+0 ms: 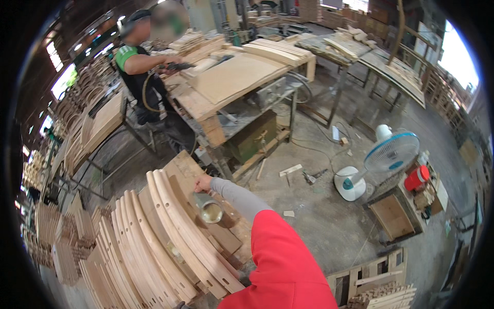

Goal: The person applies a white liquid to the holes and edges of wooden chair parts using a brush and container. They handle the parts one at a time, occasionally wiping them with a cloth, and place them back on the workbench.

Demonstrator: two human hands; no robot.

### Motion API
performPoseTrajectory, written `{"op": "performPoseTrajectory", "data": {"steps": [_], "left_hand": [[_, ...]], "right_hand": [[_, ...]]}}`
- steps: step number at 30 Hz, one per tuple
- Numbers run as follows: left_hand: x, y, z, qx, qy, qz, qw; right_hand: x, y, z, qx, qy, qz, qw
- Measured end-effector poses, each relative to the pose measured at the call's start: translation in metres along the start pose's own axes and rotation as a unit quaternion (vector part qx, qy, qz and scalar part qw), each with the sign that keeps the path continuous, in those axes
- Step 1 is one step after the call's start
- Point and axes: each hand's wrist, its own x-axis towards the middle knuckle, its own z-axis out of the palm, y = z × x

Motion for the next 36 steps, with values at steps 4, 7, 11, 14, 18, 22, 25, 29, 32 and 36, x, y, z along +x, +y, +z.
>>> {"op": "performPoseTrajectory", "data": {"steps": [4, 7, 11, 14, 18, 22, 25, 29, 32, 36], "left_hand": [[0.008, 0.01, 0.016, 0.2, -0.071, 0.171, 0.962], [0.0, 0.019, 0.024, 0.329, -0.09, 0.341, 0.876], [-0.028, 0.043, 0.04, 0.445, -0.135, 0.552, 0.692], [-0.028, 0.032, 0.031, 0.414, -0.163, 0.57, 0.69], [-0.012, 0.011, -0.026, 0.359, -0.156, 0.524, 0.757], [0.011, -0.02, -0.122, 0.33, -0.092, 0.498, 0.797], [0.031, -0.056, -0.211, 0.333, -0.041, 0.5, 0.798], [0.031, -0.132, -0.341, 0.053, 0.036, 0.216, 0.974], [0.0, -0.13, -0.393, 0.14, 0.123, 0.304, 0.934], [-0.019, -0.153, -0.433, -0.173, 0.127, 0.163, 0.963]], "right_hand": [[-0.06, -0.02, -0.031, 0.092, 0.022, -0.025, 0.995], [-0.099, -0.074, 0.004, 0.128, -0.035, -0.074, 0.988], [-0.151, -0.141, 0.085, 0.101, -0.193, -0.107, 0.97], [-0.176, -0.161, 0.148, 0.086, -0.261, -0.09, 0.957], [-0.175, -0.173, 0.242, 0.056, -0.332, -0.075, 0.938], [-0.16, -0.188, 0.351, 0.019, -0.361, -0.147, 0.921], [-0.148, -0.189, 0.419, 0.242, -0.379, -0.18, 0.875], [-0.161, -0.198, 0.453, 0.057, -0.175, -0.176, 0.967], [-0.174, -0.197, 0.487, 0.034, -0.097, -0.196, 0.975], [-0.185, -0.196, 0.539, 0.061, -0.098, -0.2, 0.973]]}}
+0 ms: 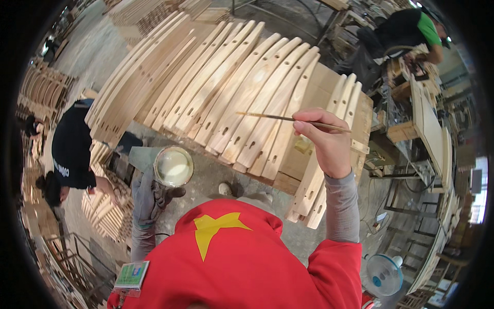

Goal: The person applies a white liquid to the holes and edges of wooden chair parts using a brush and container. They handle the parts one at a time, occasionally wiping them with a cloth, and place them back on the workbench.

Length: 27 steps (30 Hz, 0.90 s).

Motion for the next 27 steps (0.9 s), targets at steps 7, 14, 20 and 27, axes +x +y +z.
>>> {"op": "performPoseTrajectory", "data": {"steps": [7, 14, 20, 27], "left_hand": [[0.006, -0.016, -0.021, -0.059, 0.15, -0.077, 0.984], [0.004, -0.008, -0.021, 0.035, 0.092, -0.062, 0.993], [0.006, -0.013, -0.009, 0.042, 0.08, -0.031, 0.995], [0.01, -0.011, 0.007, -0.027, 0.101, -0.06, 0.993]], "right_hand": [[-0.012, -0.008, 0.083, 0.096, -0.087, 0.042, 0.991], [-0.013, -0.001, 0.109, 0.08, -0.216, 0.065, 0.971], [-0.009, 0.019, 0.106, 0.083, -0.236, 0.098, 0.963], [-0.003, 0.044, 0.078, 0.138, -0.219, 0.115, 0.959]]}}
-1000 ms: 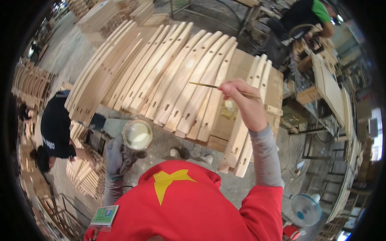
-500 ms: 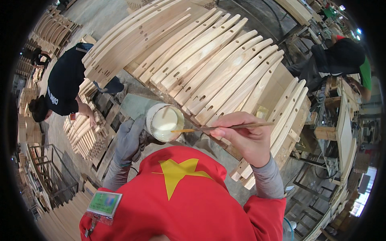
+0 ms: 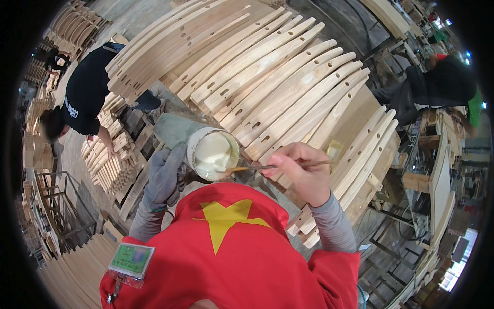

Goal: The person applies a white liquid to the holes and edges of wooden chair parts using a brush and container. They handle the parts one at a time, occasionally wiping them with a cloth, and place them back on the workbench.

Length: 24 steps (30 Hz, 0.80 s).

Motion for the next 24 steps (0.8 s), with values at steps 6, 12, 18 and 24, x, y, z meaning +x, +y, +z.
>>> {"op": "performPoseTrajectory", "data": {"steps": [6, 12, 18, 24], "left_hand": [[0.003, -0.001, 0.016, 0.01, 0.015, -0.061, 0.998], [0.02, -0.031, 0.03, -0.003, 0.017, -0.06, 0.998], [0.026, -0.042, 0.024, -0.075, 0.045, -0.085, 0.993], [0.024, -0.046, 0.009, -0.11, 0.037, -0.105, 0.988]], "right_hand": [[0.0, 0.009, -0.021, 0.118, 0.093, 0.134, 0.98], [0.019, 0.029, -0.053, 0.117, 0.166, 0.097, 0.974], [0.053, 0.058, -0.108, -0.058, 0.204, 0.043, 0.976], [0.066, 0.093, -0.118, -0.026, 0.184, 0.08, 0.979]]}}
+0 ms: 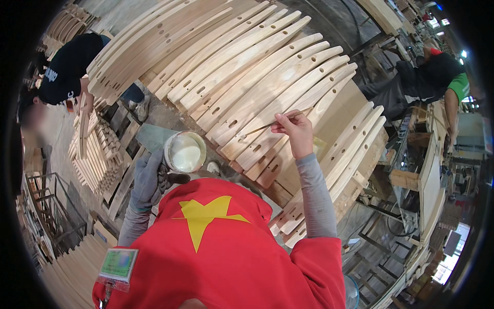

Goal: The person applies a white liquid to the holes and edges of wooden chair parts using a brush and container. They handle the parts one at a time, occasionally wiping them with a cloth, and place them back on the workbench.

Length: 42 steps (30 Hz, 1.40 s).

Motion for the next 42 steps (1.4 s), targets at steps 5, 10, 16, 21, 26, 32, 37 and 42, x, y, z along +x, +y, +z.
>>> {"op": "performPoseTrajectory", "data": {"steps": [5, 10, 16, 21, 26, 32, 37, 42], "left_hand": [[0.003, -0.004, -0.003, 0.045, 0.023, 0.04, 0.998], [0.001, -0.002, -0.003, 0.032, 0.037, 0.033, 0.998], [-0.004, 0.01, 0.004, -0.011, 0.027, 0.009, 1.0], [-0.009, 0.016, -0.004, -0.029, -0.008, -0.001, 1.0], [-0.004, 0.008, -0.01, -0.032, 0.01, 0.01, 0.999], [-0.004, 0.009, -0.013, -0.035, 0.02, 0.001, 0.999], [-0.002, 0.009, -0.019, -0.013, 0.009, 0.003, 1.0], [-0.008, 0.031, -0.001, -0.022, -0.037, 0.02, 0.999]], "right_hand": [[0.008, 0.009, -0.002, -0.008, 0.002, 0.014, 1.0], [0.005, -0.005, 0.001, -0.03, 0.003, -0.03, 0.999], [-0.006, -0.002, 0.031, -0.166, -0.088, -0.11, 0.976], [-0.03, -0.021, 0.06, -0.401, -0.165, -0.369, 0.822], [-0.032, -0.026, 0.065, -0.436, -0.206, -0.374, 0.792], [-0.034, -0.016, 0.071, -0.396, -0.173, -0.308, 0.848], [-0.022, -0.017, 0.044, -0.265, -0.083, -0.102, 0.955], [-0.045, -0.052, 0.04, -0.152, -0.043, -0.108, 0.982]]}}
